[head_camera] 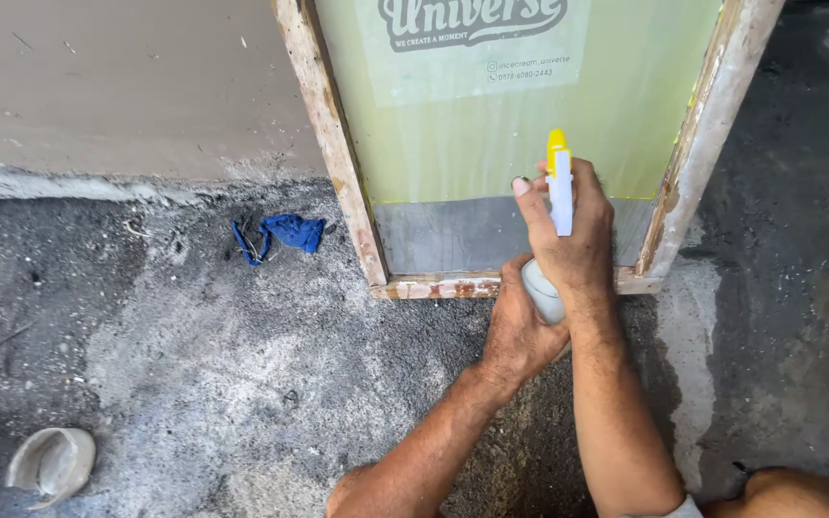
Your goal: Cleaning a screen printing frame using a spray bottle to apply liquid and inspecting the surface.
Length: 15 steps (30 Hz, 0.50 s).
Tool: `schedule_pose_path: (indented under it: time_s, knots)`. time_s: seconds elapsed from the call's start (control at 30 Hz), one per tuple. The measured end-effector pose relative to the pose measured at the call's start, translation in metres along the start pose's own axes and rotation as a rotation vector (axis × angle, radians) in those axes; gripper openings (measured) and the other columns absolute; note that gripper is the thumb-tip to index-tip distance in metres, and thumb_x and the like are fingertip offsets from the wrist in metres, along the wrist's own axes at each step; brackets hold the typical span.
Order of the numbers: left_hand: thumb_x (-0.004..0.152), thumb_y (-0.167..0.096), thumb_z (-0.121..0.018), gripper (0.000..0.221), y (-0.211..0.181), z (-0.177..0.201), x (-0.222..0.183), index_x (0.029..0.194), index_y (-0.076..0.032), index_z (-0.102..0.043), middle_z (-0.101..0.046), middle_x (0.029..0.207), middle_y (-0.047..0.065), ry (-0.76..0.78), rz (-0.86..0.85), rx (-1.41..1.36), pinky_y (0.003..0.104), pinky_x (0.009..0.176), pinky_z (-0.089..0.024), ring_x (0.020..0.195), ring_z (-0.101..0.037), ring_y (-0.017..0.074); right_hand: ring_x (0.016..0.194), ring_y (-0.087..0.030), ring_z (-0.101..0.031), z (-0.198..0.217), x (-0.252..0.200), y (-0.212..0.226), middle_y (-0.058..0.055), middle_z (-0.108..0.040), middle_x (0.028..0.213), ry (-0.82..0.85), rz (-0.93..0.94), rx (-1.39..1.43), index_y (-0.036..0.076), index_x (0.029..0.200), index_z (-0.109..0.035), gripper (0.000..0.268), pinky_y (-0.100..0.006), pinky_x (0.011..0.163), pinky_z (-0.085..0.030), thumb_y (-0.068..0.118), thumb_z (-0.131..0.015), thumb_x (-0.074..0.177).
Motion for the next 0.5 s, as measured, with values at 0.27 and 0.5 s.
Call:
schedule_pose_path:
  time_s: [0.27, 0.5]
  knots:
    - [0.082, -0.039, -0.084, 0.096, 0.002, -0.005, -0.008, 0.144, 0.008, -0.028, -0.062, 0.129, 0.024, -0.127, 0.018, -0.094, 0.040, 0.100, -0.055, 0.118, -0.068, 0.0303, 0.074, -0.019, -0.072, -0.012, 0.000, -0.001, -0.010, -0.071, 0.080, 0.130, -0.140, -0.016, 0.000, 0.103, -0.067, 0.032, -0.036, 0.068, -0.056, 0.029, -0.077, 0.093]
    - [0.079, -0.033, -0.087, 0.094, 0.005, -0.005, -0.002, 0.143, 0.008, -0.031, -0.064, 0.126, 0.023, -0.049, 0.011, -0.006, 0.040, 0.099, -0.056, 0.117, -0.069, 0.0295, 0.079, -0.022, -0.073, -0.005, 0.001, -0.005, -0.011, -0.071, 0.085, 0.069, -0.190, -0.022, 0.001, 0.108, -0.065, 0.035, -0.035, 0.071, -0.057, 0.029, -0.078, 0.092]
Point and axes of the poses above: each hand's wrist, its own x-axis towards the middle knuckle, its own z-axis out of the back of the hand, y = z × x, the point moved 5 cm from there along x, towards the middle knuckle
